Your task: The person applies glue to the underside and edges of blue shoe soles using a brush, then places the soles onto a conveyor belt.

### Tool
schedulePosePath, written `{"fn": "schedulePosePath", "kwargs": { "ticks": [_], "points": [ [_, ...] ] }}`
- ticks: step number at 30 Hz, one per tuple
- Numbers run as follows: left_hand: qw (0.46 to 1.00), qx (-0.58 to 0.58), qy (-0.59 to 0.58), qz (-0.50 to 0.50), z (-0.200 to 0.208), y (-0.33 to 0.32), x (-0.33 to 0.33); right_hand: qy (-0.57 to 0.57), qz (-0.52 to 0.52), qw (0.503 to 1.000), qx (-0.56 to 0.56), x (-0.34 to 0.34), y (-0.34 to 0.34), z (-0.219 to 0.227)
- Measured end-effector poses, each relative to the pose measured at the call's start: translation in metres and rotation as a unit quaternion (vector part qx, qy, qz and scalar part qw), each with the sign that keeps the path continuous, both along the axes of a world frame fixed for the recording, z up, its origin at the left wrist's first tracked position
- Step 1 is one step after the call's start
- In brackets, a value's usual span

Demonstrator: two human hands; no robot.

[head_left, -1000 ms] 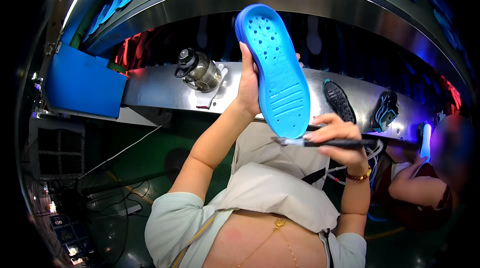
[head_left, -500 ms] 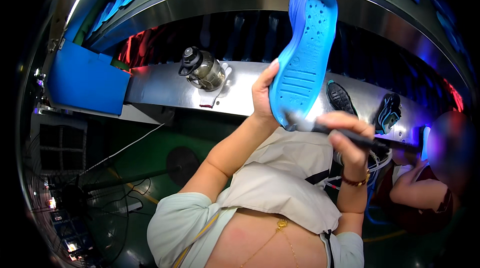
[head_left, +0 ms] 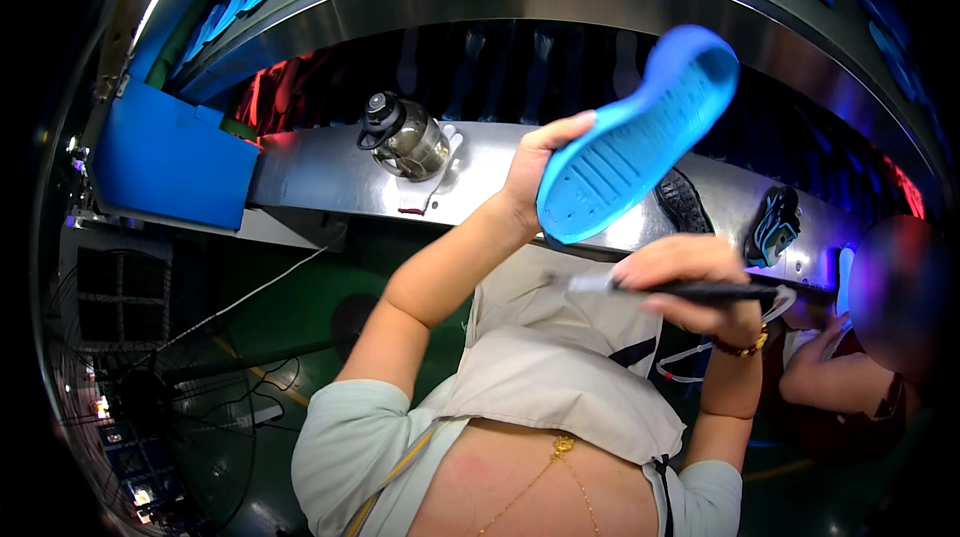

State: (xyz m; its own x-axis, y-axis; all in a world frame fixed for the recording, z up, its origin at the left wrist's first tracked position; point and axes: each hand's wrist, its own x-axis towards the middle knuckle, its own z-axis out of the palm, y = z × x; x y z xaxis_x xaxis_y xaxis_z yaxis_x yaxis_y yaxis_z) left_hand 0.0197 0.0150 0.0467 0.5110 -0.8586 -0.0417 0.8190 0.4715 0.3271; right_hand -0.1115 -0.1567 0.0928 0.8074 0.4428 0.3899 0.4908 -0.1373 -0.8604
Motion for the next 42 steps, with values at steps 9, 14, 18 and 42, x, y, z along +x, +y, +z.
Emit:
{"fn": "schedulePosePath", "kwargs": {
  "ticks": [9, 14, 18, 42],
  "points": [
    [0.929, 0.258, -0.164, -0.209, 0.001, 0.000, -0.013, 0.099, 0.078, 0.979, -0.158, 0.007, -0.025, 0.008],
    [0.887, 0.325, -0.185, -0.269, -0.001, 0.000, -0.015, 0.105, 0.055, 0.983, -0.141, 0.007, -0.032, -0.016],
    [0.898, 0.350, -0.141, -0.226, -0.004, 0.015, -0.011, 0.181, 0.064, 0.957, -0.218, 0.011, -0.045, -0.004],
    [0.976, 0.207, 0.031, -0.056, -0.051, 0.015, -0.011, -0.026, -0.420, 0.907, -0.011, 0.022, 0.007, -0.112]
  ]
}}
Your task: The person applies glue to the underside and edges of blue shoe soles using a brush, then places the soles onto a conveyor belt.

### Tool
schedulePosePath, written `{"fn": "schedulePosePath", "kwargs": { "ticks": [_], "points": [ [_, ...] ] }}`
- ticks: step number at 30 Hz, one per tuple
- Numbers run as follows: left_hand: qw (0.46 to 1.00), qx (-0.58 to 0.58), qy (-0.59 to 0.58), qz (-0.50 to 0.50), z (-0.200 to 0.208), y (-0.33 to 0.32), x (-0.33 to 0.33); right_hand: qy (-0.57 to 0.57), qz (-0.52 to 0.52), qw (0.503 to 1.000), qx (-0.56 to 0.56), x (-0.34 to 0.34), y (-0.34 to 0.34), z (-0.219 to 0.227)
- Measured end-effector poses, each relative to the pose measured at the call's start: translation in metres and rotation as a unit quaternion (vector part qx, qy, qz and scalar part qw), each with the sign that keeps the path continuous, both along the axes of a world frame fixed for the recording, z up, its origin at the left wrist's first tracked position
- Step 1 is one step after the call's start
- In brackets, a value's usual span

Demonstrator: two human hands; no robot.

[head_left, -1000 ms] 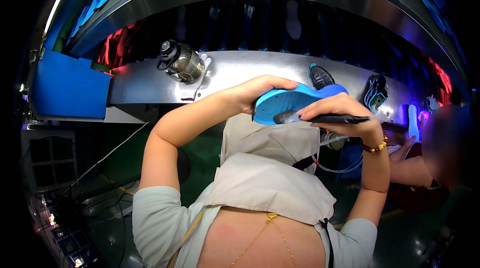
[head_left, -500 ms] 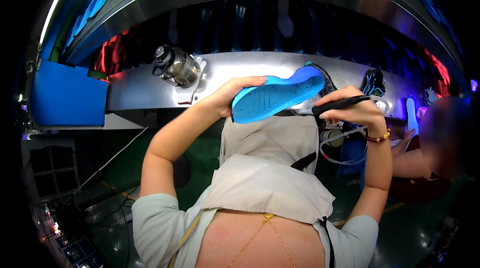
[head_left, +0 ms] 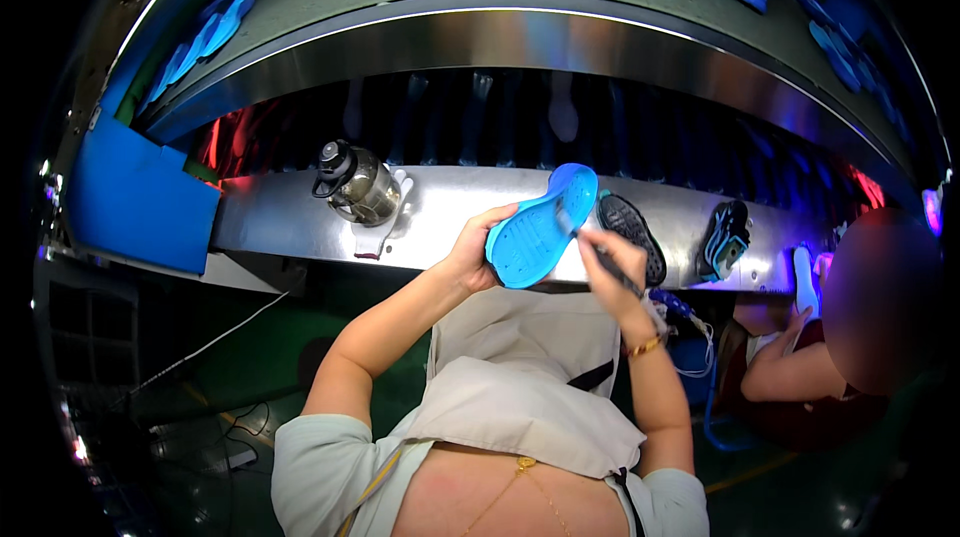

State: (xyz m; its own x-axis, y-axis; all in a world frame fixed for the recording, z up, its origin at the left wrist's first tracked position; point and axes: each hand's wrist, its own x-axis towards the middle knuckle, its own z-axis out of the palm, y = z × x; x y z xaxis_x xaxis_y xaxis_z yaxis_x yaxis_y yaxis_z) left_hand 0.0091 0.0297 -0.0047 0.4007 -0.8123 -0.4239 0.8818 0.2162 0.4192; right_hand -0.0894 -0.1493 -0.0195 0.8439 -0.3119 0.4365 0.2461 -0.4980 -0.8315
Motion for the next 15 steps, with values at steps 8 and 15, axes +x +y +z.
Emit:
{"fn": "schedulePosePath", "kwargs": {
  "ticks": [8, 15],
  "points": [
    [0.988, -0.050, -0.139, 0.038, 0.048, 0.022, -0.001, -0.020, 0.141, 0.903, 0.405, -0.051, -0.020, 0.038],
    [0.857, -0.196, -0.430, 0.207, 0.142, 0.087, 0.117, -0.045, 0.080, 0.864, 0.496, -0.052, -0.057, -0.002]
  ]
}}
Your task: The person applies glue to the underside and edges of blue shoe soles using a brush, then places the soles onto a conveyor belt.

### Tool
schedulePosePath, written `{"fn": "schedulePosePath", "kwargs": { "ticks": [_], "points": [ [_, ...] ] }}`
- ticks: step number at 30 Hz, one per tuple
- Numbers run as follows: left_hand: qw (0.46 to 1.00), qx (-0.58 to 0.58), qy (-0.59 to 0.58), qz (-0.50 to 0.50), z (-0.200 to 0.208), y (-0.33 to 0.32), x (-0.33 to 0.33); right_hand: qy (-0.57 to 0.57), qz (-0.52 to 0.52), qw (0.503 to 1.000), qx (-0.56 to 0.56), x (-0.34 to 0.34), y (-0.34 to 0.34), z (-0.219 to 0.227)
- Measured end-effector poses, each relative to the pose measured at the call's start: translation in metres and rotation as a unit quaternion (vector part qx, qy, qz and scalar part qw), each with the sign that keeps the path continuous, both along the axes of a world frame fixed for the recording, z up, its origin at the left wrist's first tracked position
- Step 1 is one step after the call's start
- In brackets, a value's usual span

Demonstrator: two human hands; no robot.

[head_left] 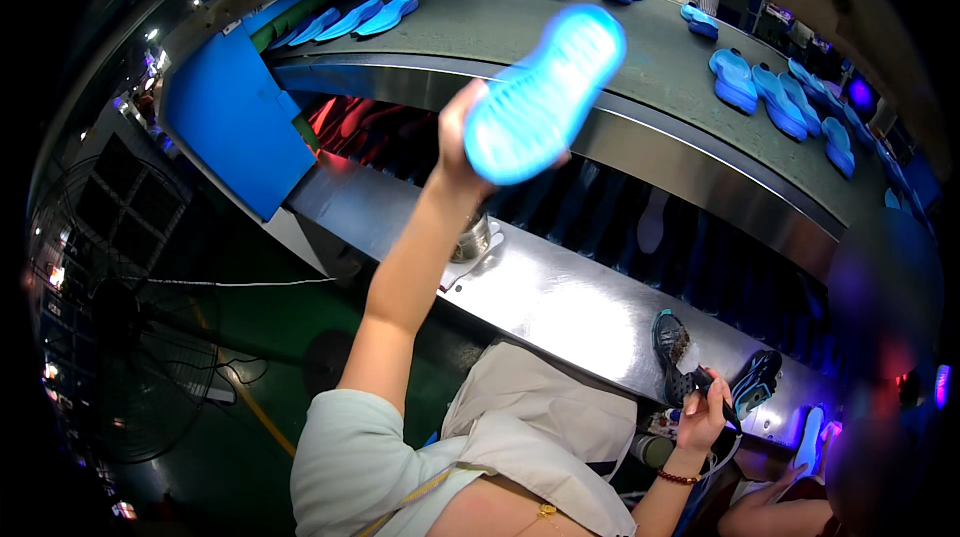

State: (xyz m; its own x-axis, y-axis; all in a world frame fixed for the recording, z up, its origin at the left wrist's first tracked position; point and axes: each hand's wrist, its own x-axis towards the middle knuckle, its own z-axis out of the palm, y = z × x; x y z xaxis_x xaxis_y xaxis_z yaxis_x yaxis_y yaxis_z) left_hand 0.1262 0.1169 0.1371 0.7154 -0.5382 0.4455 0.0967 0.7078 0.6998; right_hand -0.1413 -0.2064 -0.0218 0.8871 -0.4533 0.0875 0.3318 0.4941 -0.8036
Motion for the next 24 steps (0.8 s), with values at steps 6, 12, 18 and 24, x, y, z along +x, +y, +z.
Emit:
{"fn": "schedulePosePath", "kwargs": {
  "ticks": [6, 12, 18, 24],
  "points": [
    [0.863, -0.355, 0.312, 0.177, 0.006, -0.012, 0.120, 0.040, -0.035, 0.997, 0.052, -0.004, 0.007, -0.009],
    [0.974, 0.117, 0.025, 0.192, 0.021, -0.136, 0.077, 0.091, -0.065, 0.992, 0.063, -0.011, 0.000, -0.020],
    [0.752, 0.475, -0.313, 0.333, 0.031, -0.251, 0.087, 0.088, -0.107, 0.987, 0.080, -0.017, 0.000, -0.013],
    [0.604, 0.575, -0.397, 0.383, 0.007, -0.292, 0.119, 0.081, -0.110, 0.987, 0.089, -0.033, 0.001, -0.030]
  ]
}}
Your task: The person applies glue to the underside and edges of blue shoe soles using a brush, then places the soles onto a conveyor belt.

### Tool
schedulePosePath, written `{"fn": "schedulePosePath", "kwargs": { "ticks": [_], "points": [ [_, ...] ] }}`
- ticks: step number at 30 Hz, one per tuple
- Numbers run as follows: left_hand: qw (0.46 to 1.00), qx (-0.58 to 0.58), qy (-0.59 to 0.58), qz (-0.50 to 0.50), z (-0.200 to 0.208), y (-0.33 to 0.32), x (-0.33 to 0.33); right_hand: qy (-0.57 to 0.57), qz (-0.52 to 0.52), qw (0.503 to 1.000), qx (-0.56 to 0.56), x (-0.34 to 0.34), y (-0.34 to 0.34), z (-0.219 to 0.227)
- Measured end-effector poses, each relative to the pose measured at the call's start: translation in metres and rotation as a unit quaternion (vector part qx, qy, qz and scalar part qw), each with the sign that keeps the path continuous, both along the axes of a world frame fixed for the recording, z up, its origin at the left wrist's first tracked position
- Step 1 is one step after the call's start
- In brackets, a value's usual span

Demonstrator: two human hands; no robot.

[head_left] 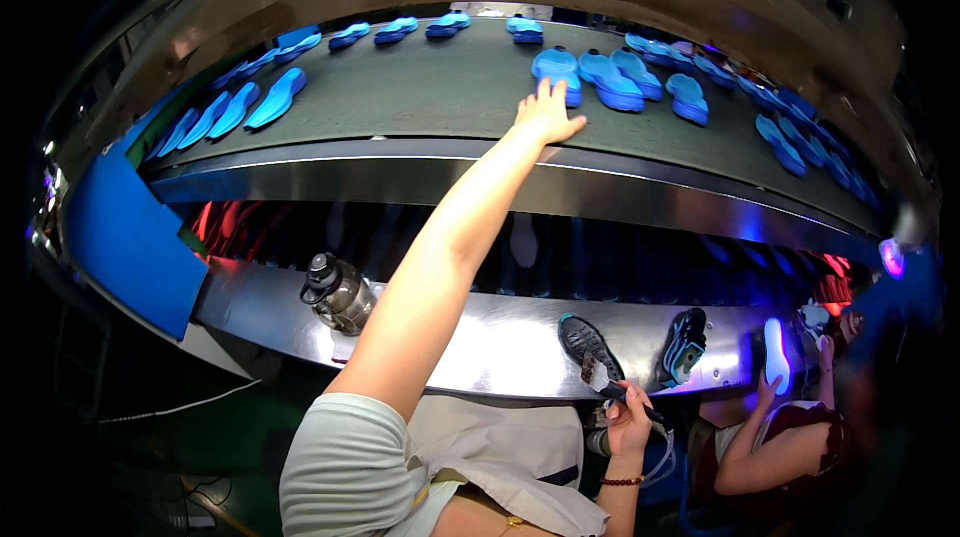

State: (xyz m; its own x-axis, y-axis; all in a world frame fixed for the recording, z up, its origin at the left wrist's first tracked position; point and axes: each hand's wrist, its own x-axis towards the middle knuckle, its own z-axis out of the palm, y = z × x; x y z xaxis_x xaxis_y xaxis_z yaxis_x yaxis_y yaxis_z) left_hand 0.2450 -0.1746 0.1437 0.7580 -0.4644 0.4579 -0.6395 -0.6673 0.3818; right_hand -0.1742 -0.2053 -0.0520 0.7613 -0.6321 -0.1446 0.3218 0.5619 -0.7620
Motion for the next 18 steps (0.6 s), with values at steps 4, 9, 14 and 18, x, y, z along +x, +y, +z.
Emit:
{"fn": "schedulePosePath", "kwargs": {
  "ticks": [4, 9, 14, 18],
  "points": [
    [0.981, 0.035, -0.190, 0.036, -0.004, 0.004, 0.009, 0.010, 0.001, 1.000, 0.015, -0.007, -0.002, -0.006],
    [0.980, -0.017, -0.176, -0.092, 0.019, 0.032, -0.051, -0.002, -0.013, 1.000, 0.023, 0.001, -0.009, 0.006],
    [0.931, -0.153, -0.186, -0.274, -0.007, 0.091, -0.146, 0.009, 0.002, 1.000, 0.017, 0.008, -0.016, 0.008],
    [0.912, -0.069, -0.287, -0.286, -0.052, 0.102, -0.176, -0.007, -0.012, 0.999, 0.033, 0.012, -0.019, 0.007]
  ]
}}
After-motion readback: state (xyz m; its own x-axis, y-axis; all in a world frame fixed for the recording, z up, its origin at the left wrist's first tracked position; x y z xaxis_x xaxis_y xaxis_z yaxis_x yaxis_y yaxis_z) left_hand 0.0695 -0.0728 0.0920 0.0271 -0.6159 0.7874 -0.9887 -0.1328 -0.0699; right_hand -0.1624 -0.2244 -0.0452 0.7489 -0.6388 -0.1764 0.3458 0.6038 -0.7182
